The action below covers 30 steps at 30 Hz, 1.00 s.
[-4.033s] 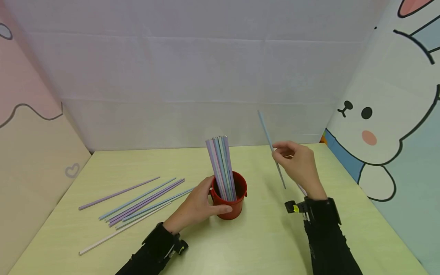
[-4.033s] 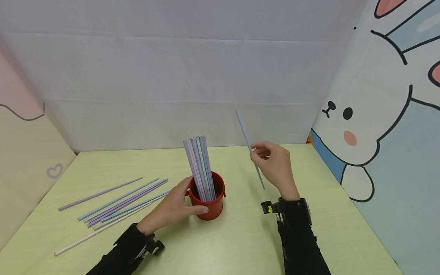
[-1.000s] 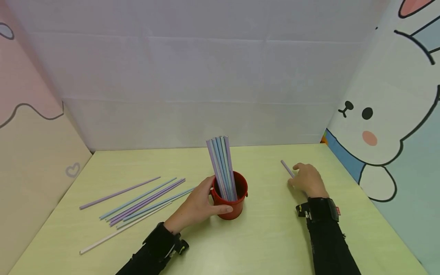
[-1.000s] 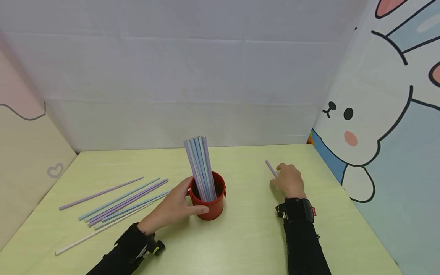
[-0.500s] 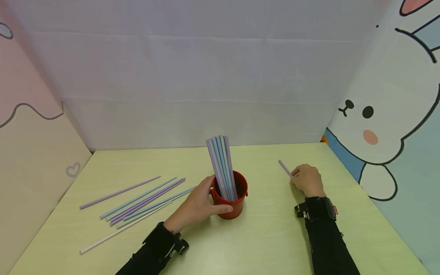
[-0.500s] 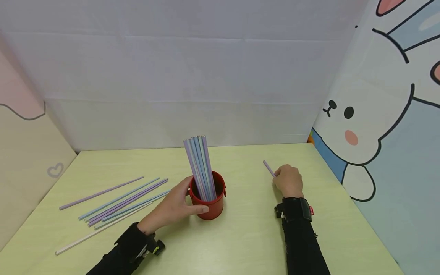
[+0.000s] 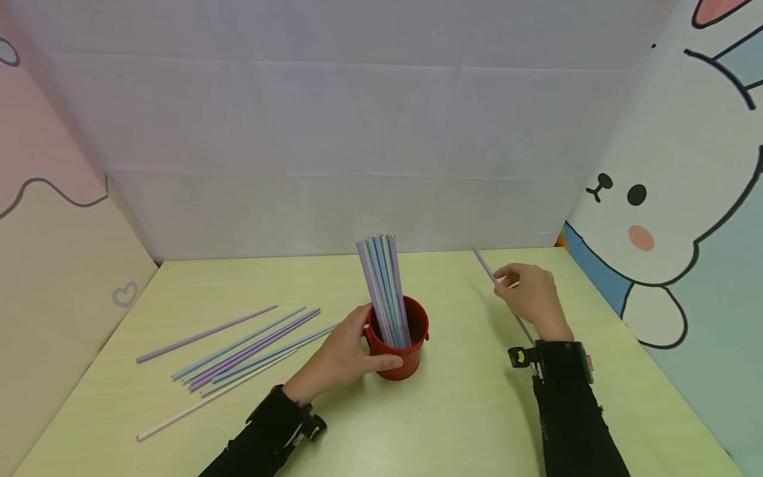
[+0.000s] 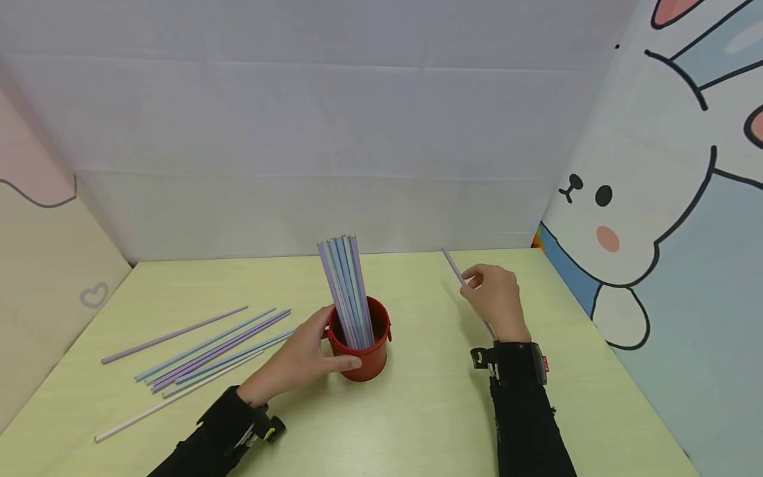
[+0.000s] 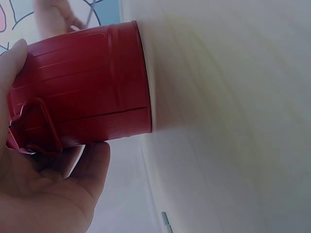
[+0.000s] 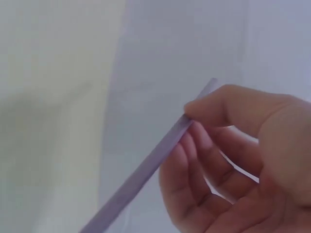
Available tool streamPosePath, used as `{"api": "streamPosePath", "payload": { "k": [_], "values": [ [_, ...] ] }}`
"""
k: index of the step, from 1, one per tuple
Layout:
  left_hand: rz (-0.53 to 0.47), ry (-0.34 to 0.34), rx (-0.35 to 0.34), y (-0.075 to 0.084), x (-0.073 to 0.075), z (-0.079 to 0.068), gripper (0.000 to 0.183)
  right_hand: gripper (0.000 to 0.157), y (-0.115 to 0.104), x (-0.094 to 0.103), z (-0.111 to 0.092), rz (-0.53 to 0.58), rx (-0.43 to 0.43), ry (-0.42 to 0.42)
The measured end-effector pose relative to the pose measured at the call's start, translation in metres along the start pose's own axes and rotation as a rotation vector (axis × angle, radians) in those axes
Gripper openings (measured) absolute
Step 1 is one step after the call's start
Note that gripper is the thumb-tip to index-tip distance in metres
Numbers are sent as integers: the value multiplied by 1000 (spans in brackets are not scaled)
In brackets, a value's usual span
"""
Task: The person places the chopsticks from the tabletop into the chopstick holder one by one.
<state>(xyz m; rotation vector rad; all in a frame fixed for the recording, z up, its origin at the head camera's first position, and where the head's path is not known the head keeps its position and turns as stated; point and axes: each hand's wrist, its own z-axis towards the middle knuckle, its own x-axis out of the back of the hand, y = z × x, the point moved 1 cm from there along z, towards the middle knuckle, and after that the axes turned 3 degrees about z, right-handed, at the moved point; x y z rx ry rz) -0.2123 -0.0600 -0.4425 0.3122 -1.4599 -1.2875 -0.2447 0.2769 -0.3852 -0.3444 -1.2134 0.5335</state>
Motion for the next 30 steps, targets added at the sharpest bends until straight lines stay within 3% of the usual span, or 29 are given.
{"api": "streamPosePath", "payload": {
  "k": [5,13,22,26,30],
  "values": [
    [-5,-1,0,-1,0,0,84,18,-27,10,2,93,68,97],
    [-1,0,-6,-1,0,0,84,19,-65,20,-2,278,157,181],
    [15,5,-1,-3,-1,1,86,23,-128,36,-22,641,265,166],
    [13,4,7,1,0,0,85,24,-140,35,-26,792,282,167],
    [-11,4,2,15,4,-3,83,26,-139,25,-25,891,301,180]
  ]
}}
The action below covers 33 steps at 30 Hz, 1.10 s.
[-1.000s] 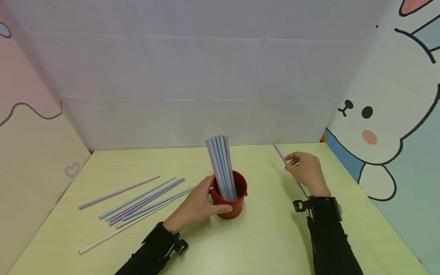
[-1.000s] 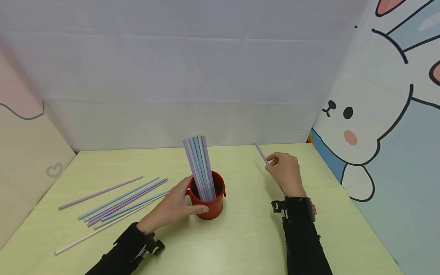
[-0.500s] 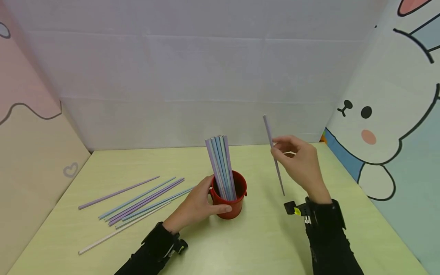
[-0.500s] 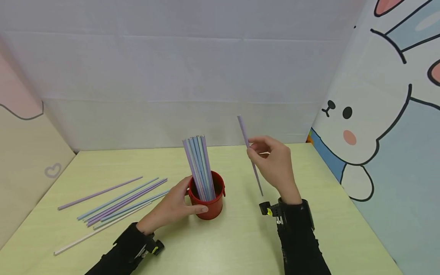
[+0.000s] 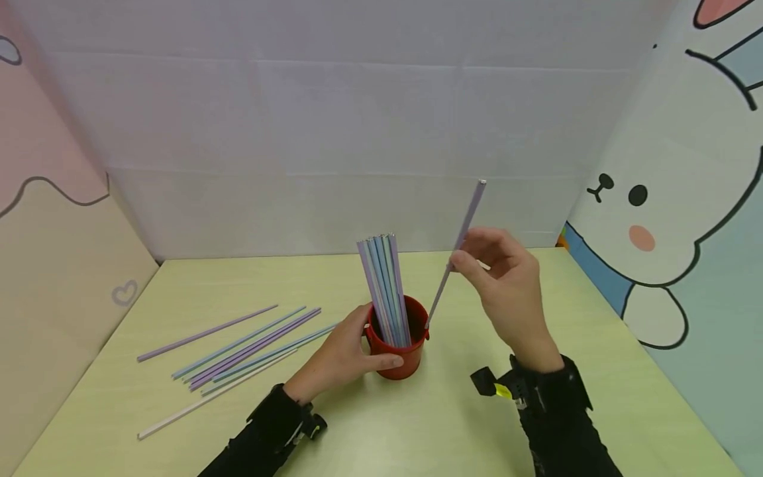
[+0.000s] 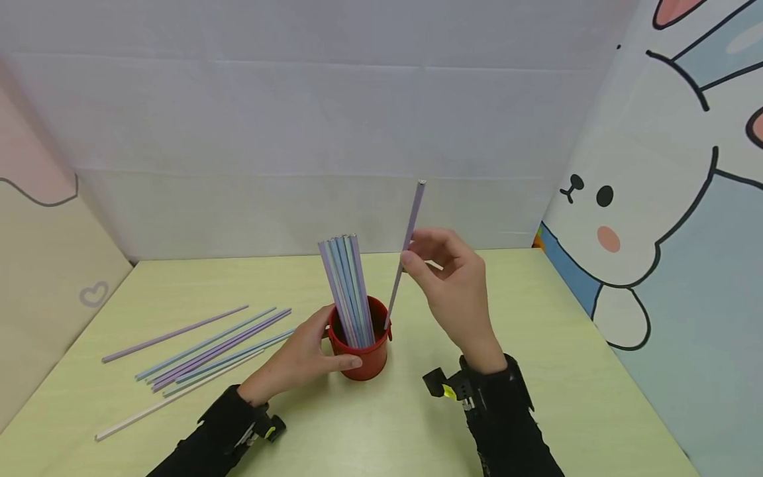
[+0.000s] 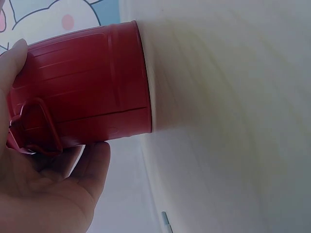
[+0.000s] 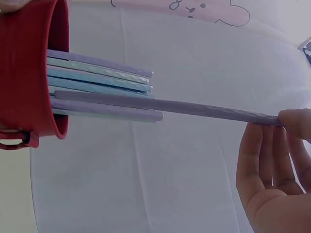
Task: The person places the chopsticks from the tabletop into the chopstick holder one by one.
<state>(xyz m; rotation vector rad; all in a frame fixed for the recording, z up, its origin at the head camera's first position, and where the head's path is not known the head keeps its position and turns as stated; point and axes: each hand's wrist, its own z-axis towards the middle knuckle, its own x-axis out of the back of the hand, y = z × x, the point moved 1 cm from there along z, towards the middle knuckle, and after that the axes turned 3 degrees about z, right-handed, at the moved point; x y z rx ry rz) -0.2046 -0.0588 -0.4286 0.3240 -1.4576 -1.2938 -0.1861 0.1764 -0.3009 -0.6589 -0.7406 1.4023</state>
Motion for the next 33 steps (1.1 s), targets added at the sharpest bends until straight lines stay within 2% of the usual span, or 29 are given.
{"api": "streamPosePath", "payload": {
  "k": [5,12,17,25,33],
  "values": [
    [-13,-5,-5,19,6,-4,81,28,9,-11,-2,42,2,-37],
    [-11,-9,9,22,8,-4,80,24,5,-31,-7,7,-63,-123],
    [-24,-4,-8,14,5,-3,81,23,11,-40,-9,-45,-105,-156],
    [10,-7,-22,-16,-3,3,88,23,24,-51,-12,-118,-169,-200],
    [7,-16,-16,-18,-4,4,88,22,39,-54,-15,-166,-186,-236]
  ]
}}
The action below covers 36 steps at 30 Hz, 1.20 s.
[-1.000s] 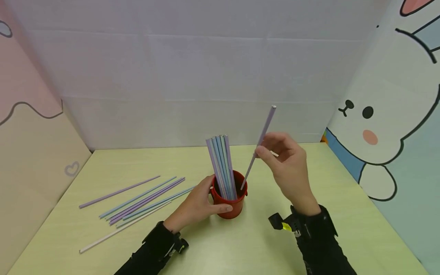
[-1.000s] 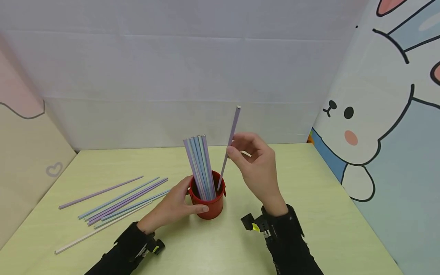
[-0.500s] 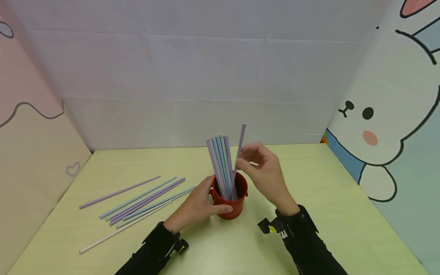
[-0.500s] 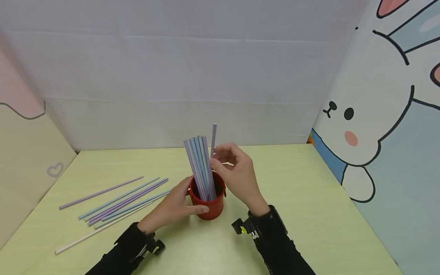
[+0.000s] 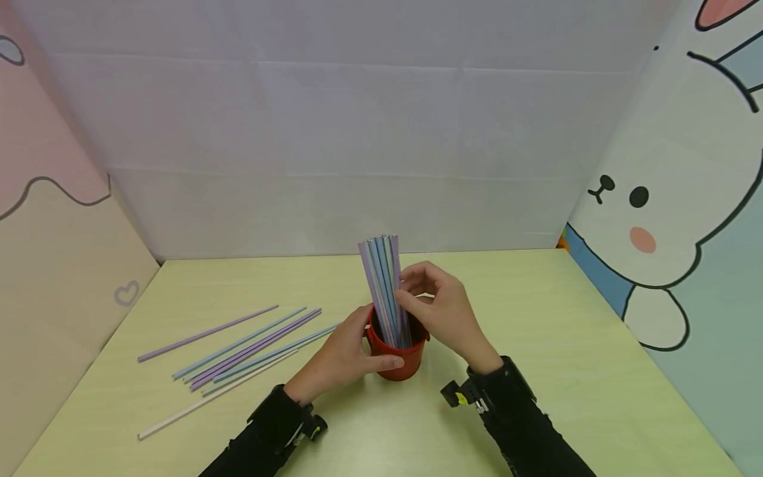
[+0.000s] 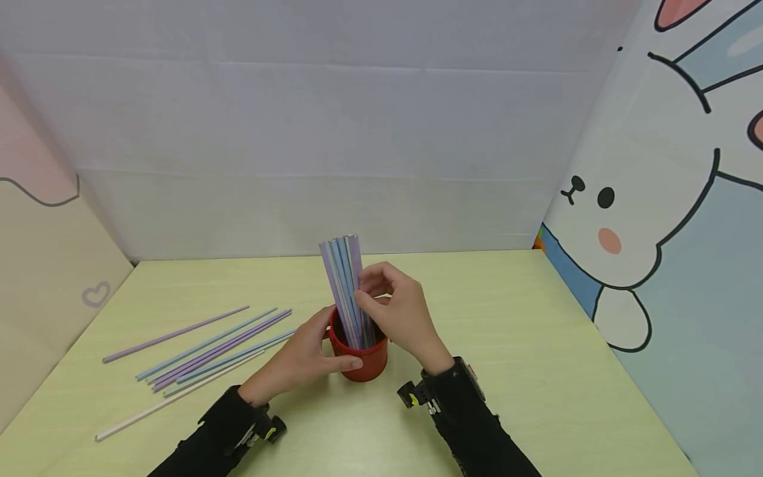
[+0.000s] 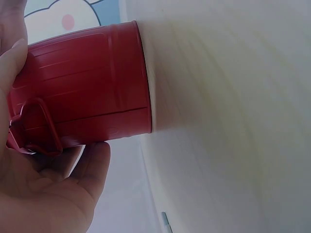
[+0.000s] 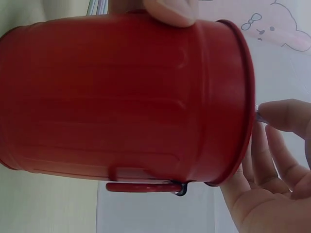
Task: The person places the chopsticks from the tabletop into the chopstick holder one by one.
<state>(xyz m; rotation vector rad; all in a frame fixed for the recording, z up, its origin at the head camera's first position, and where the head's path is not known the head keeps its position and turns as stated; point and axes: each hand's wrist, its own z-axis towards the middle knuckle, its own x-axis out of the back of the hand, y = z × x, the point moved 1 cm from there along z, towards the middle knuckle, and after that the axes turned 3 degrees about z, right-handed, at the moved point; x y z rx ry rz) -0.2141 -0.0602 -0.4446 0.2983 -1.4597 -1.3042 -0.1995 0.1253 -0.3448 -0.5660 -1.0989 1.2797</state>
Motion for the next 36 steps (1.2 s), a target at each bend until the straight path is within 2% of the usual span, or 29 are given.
{"api": "streamPosePath", "payload": {
  "k": [6,12,18,23,28,30,32,36],
  "values": [
    [8,4,1,1,1,0,89,23,32,1,5,-36,23,-8],
    [23,18,2,1,3,0,88,31,26,11,9,-121,111,5],
    [32,28,-1,1,5,-1,85,49,23,27,12,-292,213,9],
    [23,30,-12,6,7,-2,84,64,21,36,12,-391,217,-55],
    [-16,-11,-41,26,14,-4,84,71,20,43,6,-445,179,-121],
    [20,-28,-34,28,20,-6,87,73,20,46,2,-469,154,-147],
    [98,-33,-10,24,29,-10,90,75,23,50,-4,-499,131,-173],
    [349,-19,53,9,54,-28,85,81,33,61,-20,-574,118,-218]
  ]
}}
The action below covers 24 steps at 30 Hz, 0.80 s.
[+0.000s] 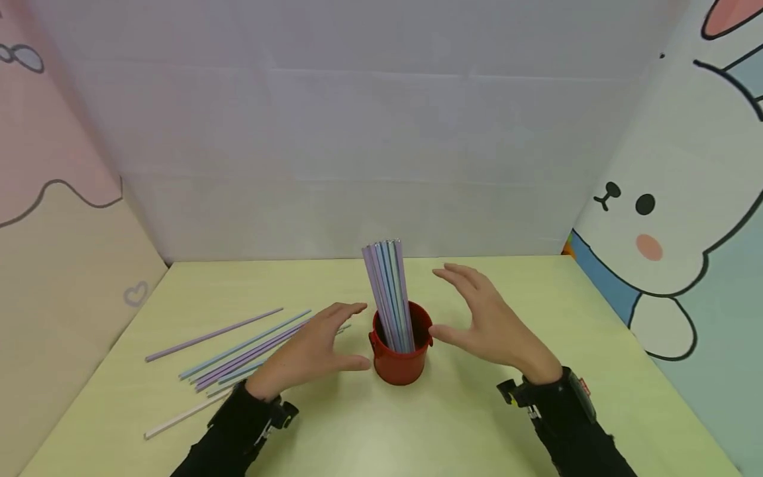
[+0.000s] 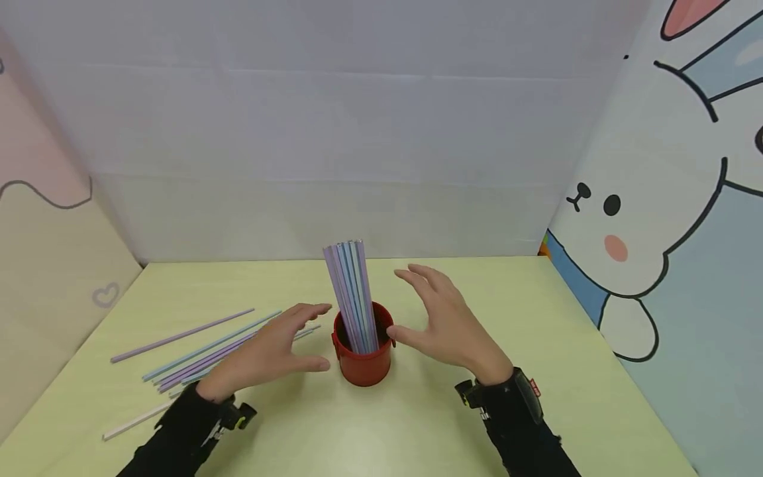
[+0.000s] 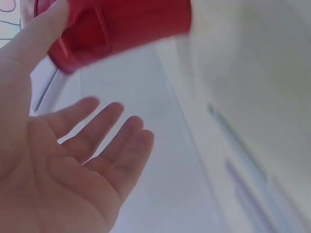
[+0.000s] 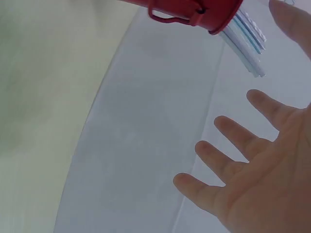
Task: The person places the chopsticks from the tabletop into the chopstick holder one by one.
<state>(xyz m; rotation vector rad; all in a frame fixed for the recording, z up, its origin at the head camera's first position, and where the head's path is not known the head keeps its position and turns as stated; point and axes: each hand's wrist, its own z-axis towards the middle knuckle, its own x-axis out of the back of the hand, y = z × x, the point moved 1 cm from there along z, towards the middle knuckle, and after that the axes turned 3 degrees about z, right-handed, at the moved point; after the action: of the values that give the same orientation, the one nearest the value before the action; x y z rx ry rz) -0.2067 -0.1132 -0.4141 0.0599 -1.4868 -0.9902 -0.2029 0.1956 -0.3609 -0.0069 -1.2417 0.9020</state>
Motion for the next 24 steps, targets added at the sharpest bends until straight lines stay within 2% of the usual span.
{"api": "streamPosePath", "payload": {
  "k": [3,8,15,19,24],
  "values": [
    [167,10,24,-15,18,-19,75,86,7,0,-14,-34,15,-18],
    [297,20,50,-37,40,-56,55,93,14,-5,-33,-18,-19,-42],
    [372,16,51,-58,49,-95,29,95,23,-14,-49,-12,-68,-75],
    [433,9,99,-67,54,-114,24,95,24,-17,-53,-18,-69,-86],
    [474,32,146,-72,63,-137,24,94,25,-18,-57,-10,-74,-93]
  ]
}}
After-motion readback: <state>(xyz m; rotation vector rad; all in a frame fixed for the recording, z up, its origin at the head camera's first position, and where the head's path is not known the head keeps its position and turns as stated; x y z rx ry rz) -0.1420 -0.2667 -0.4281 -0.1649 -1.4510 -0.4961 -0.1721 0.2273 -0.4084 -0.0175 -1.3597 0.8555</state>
